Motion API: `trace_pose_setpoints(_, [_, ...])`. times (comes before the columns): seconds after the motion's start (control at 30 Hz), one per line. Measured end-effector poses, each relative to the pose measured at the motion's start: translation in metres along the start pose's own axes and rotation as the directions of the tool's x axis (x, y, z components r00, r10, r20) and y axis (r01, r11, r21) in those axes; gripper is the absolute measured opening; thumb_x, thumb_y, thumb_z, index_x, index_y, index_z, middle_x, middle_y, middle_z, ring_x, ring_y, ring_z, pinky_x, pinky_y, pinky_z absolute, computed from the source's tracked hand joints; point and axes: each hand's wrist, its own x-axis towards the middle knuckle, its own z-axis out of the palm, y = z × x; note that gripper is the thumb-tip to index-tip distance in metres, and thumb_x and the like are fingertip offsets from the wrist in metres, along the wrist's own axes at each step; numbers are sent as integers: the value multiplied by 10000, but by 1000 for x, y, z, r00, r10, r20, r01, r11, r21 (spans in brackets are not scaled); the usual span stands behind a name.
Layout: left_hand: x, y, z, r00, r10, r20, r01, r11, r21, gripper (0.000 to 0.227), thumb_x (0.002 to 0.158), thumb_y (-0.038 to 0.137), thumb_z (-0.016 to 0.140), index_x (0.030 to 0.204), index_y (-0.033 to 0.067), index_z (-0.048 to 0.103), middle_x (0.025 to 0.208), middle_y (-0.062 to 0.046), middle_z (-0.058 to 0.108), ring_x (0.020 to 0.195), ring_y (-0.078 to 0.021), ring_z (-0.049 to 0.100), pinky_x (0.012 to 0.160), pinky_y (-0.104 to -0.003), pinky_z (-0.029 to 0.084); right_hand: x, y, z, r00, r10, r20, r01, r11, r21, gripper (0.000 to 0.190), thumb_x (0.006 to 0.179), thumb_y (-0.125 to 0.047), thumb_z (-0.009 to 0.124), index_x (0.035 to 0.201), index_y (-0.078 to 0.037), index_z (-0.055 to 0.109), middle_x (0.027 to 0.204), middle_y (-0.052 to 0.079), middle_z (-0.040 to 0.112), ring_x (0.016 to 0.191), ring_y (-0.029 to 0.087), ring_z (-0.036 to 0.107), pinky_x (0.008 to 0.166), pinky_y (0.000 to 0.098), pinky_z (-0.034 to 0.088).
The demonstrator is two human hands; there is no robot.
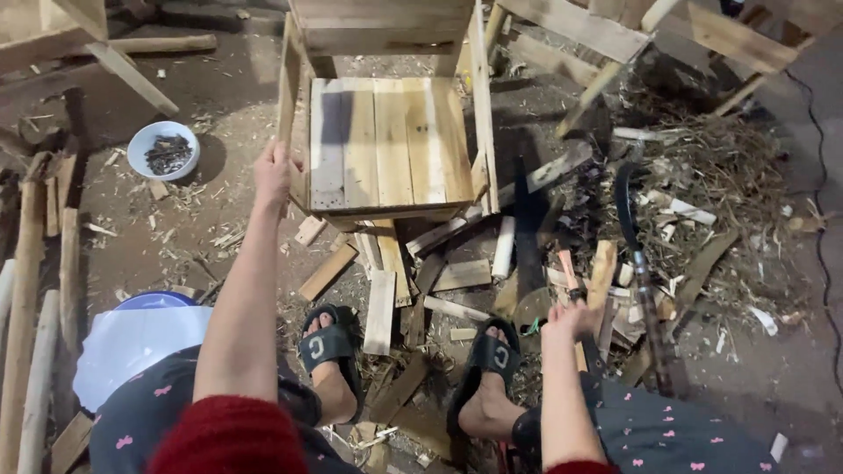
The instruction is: The person sits on the ground among scattered wood pieces and assembles a small wooden stool frame. They pick up wooden slats, position them on the frame, hammer nails into the joints, sand a wooden piece with sandpaper, and take nails from a bowl to drive into the wood by hand and with a hammer.
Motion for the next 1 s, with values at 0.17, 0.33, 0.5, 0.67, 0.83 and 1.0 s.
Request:
trace_pose_setpoints(0.17, [2,-12,1,998,50,-24,-47,995,90,237,941,383,514,1016,221,670,637,-45,624,552,-118,591,474,-246,474,-122,-30,-20,870,-431,-239,141,681,-718,95,831,-279,579,898,-300,642,959,-48,657,919,238,643,787,347,499])
trace_pose_setpoints(0.33, [12,-30,-4,997,78,-3,-76,989,123,274,975,357,431,1018,191,644,661,-62,616,599,-154,585,530,-266,475,-143,-20,-27,965,-256,61,140,305,-942,291,863,-315,572,1137,-225,617,1191,91,599,1058,383,584,898,505,428])
trace_pose_setpoints(0.5, [32,-54,-12,998,58,-33,-54,992,119,265,971,453,471,1061,282,652,720,-95,662,638,-168,662,508,-275,508,-193,-32,-16,976,-159,146,146,-11,-989,472,824,-441,543,1272,-320,460,1331,53,397,1147,411,495,1006,582,289])
trace_pose_setpoints(0.67, [14,-29,-9,999,23,-32,-18,987,157,249,955,443,463,1010,273,637,752,-70,675,656,-152,653,530,-292,498,-237,-53,-3,966,-166,200,194,-48,-980,380,867,-287,549,1237,-218,495,1291,135,377,1174,403,385,898,548,365])
trace_pose_setpoints(0.83, [11,-19,-9,1000,2,-30,2,990,142,245,954,448,457,977,260,611,750,-56,670,614,-136,617,514,-268,477,-236,-79,3,966,39,257,260,-117,-959,688,924,-188,443,1502,-161,71,1505,180,191,1403,387,110,983,597,348])
trace_pose_setpoints(1.0, [-2,-9,-5,999,15,-49,-7,987,163,260,958,455,457,1011,266,628,739,-49,669,614,-148,626,536,-271,489,-201,-57,-8,958,-55,283,270,-178,-946,663,876,-236,564,1458,-112,274,1453,185,254,1245,396,317,966,551,353])
